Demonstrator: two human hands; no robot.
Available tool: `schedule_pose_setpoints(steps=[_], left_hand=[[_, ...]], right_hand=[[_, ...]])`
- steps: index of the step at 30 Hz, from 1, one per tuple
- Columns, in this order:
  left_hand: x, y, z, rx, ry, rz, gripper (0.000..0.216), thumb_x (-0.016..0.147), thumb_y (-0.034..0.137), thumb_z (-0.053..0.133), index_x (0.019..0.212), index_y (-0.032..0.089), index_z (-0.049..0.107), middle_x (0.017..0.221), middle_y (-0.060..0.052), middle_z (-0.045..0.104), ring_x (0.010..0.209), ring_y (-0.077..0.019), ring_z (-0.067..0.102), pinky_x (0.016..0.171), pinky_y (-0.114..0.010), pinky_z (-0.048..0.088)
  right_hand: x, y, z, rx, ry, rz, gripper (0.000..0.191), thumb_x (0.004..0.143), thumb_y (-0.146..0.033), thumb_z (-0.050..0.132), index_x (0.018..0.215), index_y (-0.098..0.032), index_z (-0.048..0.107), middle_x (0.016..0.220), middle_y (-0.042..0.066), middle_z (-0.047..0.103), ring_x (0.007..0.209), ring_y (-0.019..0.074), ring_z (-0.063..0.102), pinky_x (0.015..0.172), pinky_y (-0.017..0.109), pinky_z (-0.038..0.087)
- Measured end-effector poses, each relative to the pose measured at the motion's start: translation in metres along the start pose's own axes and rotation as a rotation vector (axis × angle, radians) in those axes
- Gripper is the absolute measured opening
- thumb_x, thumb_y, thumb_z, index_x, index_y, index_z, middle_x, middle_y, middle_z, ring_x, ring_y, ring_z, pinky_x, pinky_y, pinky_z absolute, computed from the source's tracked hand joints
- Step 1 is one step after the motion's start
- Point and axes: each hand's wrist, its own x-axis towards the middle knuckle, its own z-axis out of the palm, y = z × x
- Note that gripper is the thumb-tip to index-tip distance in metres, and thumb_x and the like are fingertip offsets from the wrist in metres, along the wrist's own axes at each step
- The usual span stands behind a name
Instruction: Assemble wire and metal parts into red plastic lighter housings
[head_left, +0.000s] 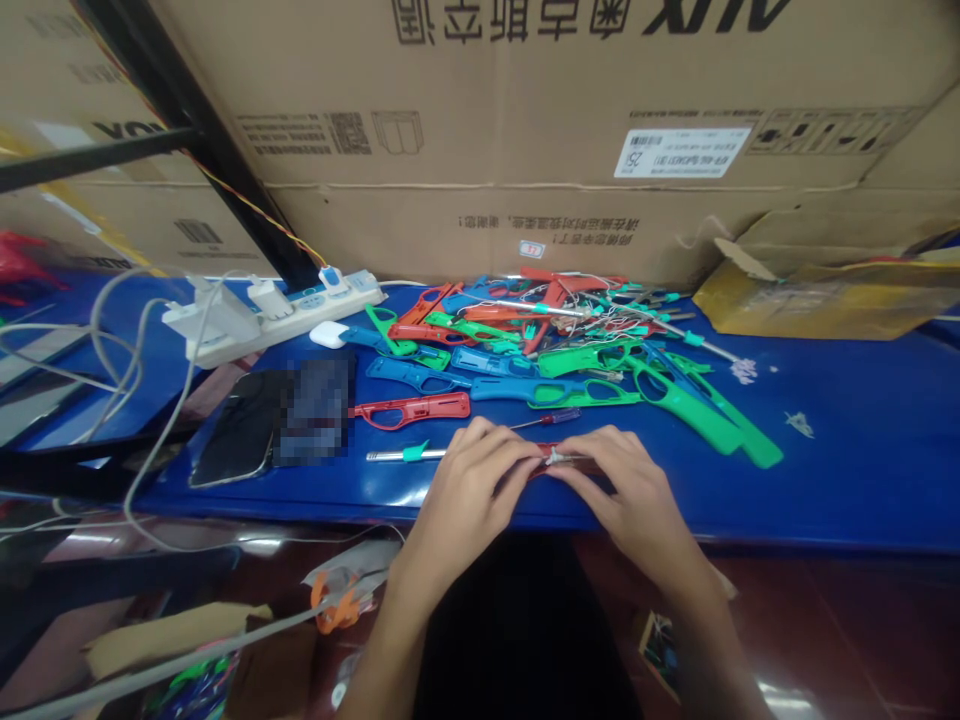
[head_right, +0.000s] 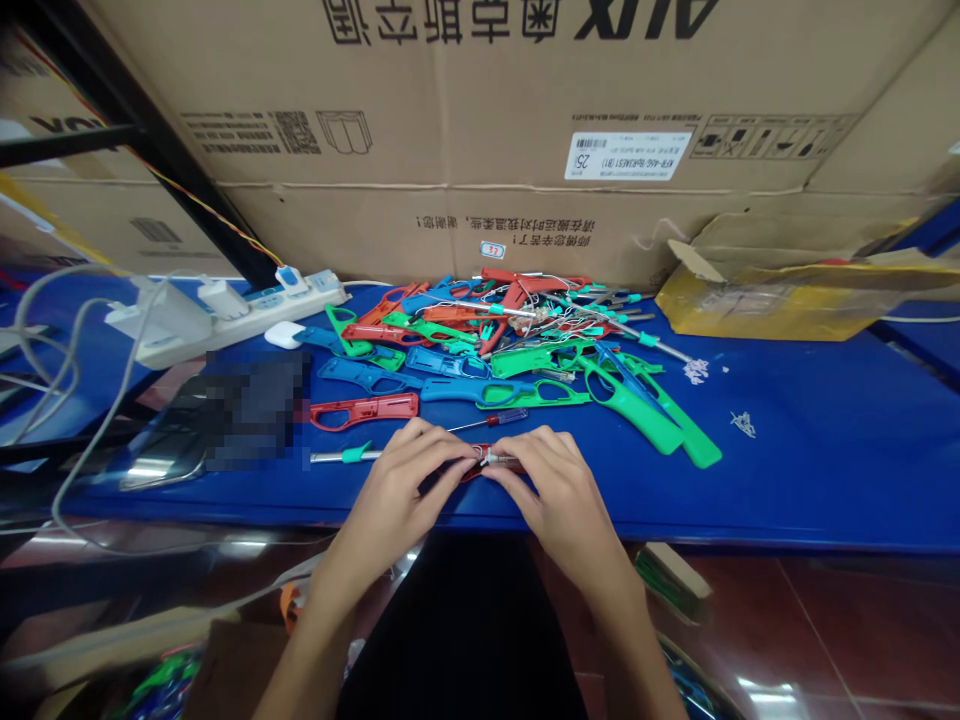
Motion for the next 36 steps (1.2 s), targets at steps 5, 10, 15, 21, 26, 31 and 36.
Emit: schedule_pose_setpoints(steps=[5, 10, 15, 21, 26, 31, 36], left_hand=[[0.0001, 0.0011, 0.0005, 0.003, -0.002, -0.005, 0.014, 0.103, 0.022, 0.056, 0.103, 0.022, 0.069, 0.100, -0.001, 0.073, 0.094, -0.0192, 0.055, 0.088, -0.038, 0.043], [-0.0007, 0.0016, 0.0007, -0.010, 0.008, -0.012, 0.013, 0.103, 0.022, 0.056, 0.103, 0.022, 0.069, 0.099, -0.001, 0.073, 0.094, -0.0198, 0.055, 0.088, -0.039, 0.042], [-0.0008, 0.0008, 0.0000, -0.026, 0.009, 0.012, 0.013, 0.102, 0.021, 0.057, 0.104, 0.022, 0.070, 0.100, -0.002, 0.074, 0.093, -0.0199, 0.056, 0.087, -0.039, 0.042], [-0.0007, 0.0003, -0.0008, -0.032, -0.002, 0.026, 0.015, 0.102, 0.022, 0.056, 0.104, 0.023, 0.071, 0.099, -0.003, 0.074, 0.092, -0.0203, 0.056, 0.085, -0.039, 0.043], [-0.0005, 0.0002, -0.0011, -0.043, 0.004, 0.030, 0.013, 0.102, 0.022, 0.058, 0.105, 0.023, 0.071, 0.099, -0.001, 0.075, 0.091, -0.0188, 0.056, 0.085, -0.037, 0.042], [-0.0014, -0.0003, -0.0015, -0.035, 0.006, 0.060, 0.014, 0.102, 0.022, 0.058, 0.106, 0.023, 0.072, 0.102, -0.002, 0.075, 0.092, -0.0190, 0.057, 0.086, -0.037, 0.042], [-0.0028, 0.0002, -0.0022, 0.017, -0.002, 0.080, 0.015, 0.102, 0.021, 0.057, 0.107, 0.023, 0.071, 0.102, -0.003, 0.075, 0.093, -0.0199, 0.057, 0.086, -0.038, 0.041]], right_hand=[[0.0003, 0.0004, 0.0000, 0.000, 0.009, -0.043, 0.013, 0.102, -0.035, 0.059, 0.109, -0.024, 0.064, 0.101, 0.004, 0.073, 0.091, 0.0211, 0.063, 0.080, 0.036, 0.042], [-0.0001, -0.0013, -0.0010, -0.002, 0.011, -0.048, 0.012, 0.102, -0.033, 0.059, 0.108, -0.024, 0.064, 0.100, 0.004, 0.073, 0.091, 0.0210, 0.063, 0.080, 0.037, 0.042], [0.0006, -0.0038, -0.0024, -0.001, 0.007, -0.052, 0.011, 0.102, -0.034, 0.059, 0.106, -0.025, 0.064, 0.096, 0.003, 0.073, 0.088, 0.0210, 0.063, 0.078, 0.037, 0.041], [-0.0008, -0.0037, -0.0007, -0.018, 0.012, -0.045, 0.016, 0.103, -0.036, 0.056, 0.105, -0.025, 0.068, 0.094, 0.004, 0.074, 0.086, 0.0205, 0.063, 0.077, 0.037, 0.042], [-0.0010, -0.0045, -0.0007, -0.018, 0.023, -0.064, 0.013, 0.103, -0.033, 0.058, 0.105, -0.024, 0.068, 0.095, 0.002, 0.075, 0.084, 0.0188, 0.062, 0.077, 0.035, 0.041], [-0.0021, -0.0043, -0.0003, -0.021, 0.015, -0.068, 0.015, 0.103, -0.034, 0.057, 0.104, -0.025, 0.068, 0.096, 0.003, 0.075, 0.085, 0.0193, 0.063, 0.077, 0.036, 0.042], [-0.0027, -0.0055, -0.0003, -0.010, 0.004, -0.076, 0.014, 0.104, -0.031, 0.056, 0.107, -0.025, 0.068, 0.100, 0.002, 0.076, 0.086, 0.0188, 0.062, 0.078, 0.036, 0.044]])
